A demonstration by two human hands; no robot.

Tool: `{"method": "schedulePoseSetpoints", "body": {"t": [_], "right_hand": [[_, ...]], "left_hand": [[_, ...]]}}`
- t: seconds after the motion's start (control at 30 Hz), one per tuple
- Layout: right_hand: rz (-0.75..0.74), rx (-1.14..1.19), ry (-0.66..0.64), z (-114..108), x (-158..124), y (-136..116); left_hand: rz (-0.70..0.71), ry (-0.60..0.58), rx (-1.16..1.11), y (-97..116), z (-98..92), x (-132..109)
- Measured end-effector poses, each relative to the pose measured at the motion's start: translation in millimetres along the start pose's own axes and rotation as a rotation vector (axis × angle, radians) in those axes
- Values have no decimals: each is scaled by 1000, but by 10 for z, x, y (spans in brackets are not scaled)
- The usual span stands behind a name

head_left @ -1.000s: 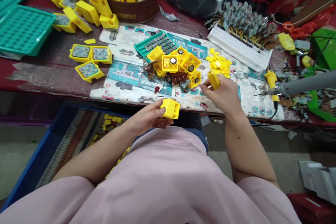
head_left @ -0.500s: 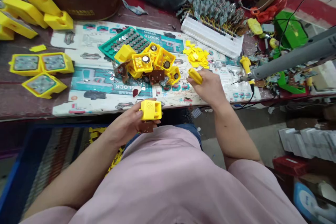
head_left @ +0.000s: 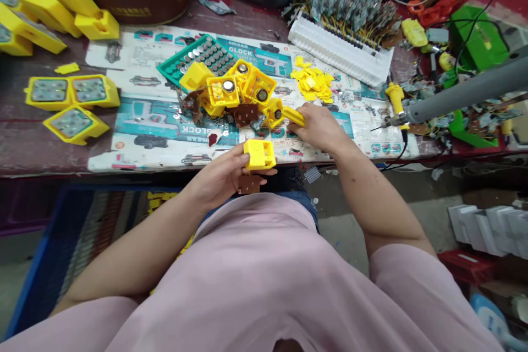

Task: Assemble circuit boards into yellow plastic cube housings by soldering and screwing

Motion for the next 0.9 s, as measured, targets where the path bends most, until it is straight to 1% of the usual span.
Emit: {"method": "schedulePoseSetpoints", "body": {"t": [0.07, 0.1, 0.17, 0.2, 0.27, 0.3, 0.37, 0.43, 0.5, 0.67, 0.77, 0.9], "right_hand": [[22, 81, 61, -74, -59, -1], [48, 163, 119, -136, -109, 5], [117, 415, 235, -253, -247, 27], [143, 564, 264, -279, -322, 21], [165, 821, 257, -281, -453, -42], [168, 908, 237, -270, -506, -89], [186, 1002, 215, -255, -587, -150], [226, 1039, 216, -238, -645, -155], [226, 1043, 211, -219, -680, -171], [16, 937, 270, -265, -704, -301], [-25, 826, 262, -234, -703, -309], [-138, 726, 238, -292, -729, -374]], "left_hand": [[8, 0, -4, 7, 23, 4], [5, -3, -6, 4, 36, 5], [-18, -22, 1, -20, 70, 6], [-30, -38, 9, -34, 92, 6], [-45, -70, 21, -57, 132, 12], [-45, -80, 24, -63, 147, 17], [-47, -91, 30, -80, 167, 29], [-63, -93, 40, -114, 179, 39], [-83, -95, 48, -151, 192, 40], [-94, -100, 43, -175, 234, 25], [-89, -103, 50, -179, 248, 22], [-98, -88, 66, -215, 230, 42]]}}
Point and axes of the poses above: each hand's wrist, its own x-axis towards the middle knuckle, its own z-axis out of the palm, y = z × x, the point moved 10 cm from there along x, towards the middle knuckle, and after that the axes turned 9 degrees about y, right-handed, at the moved point
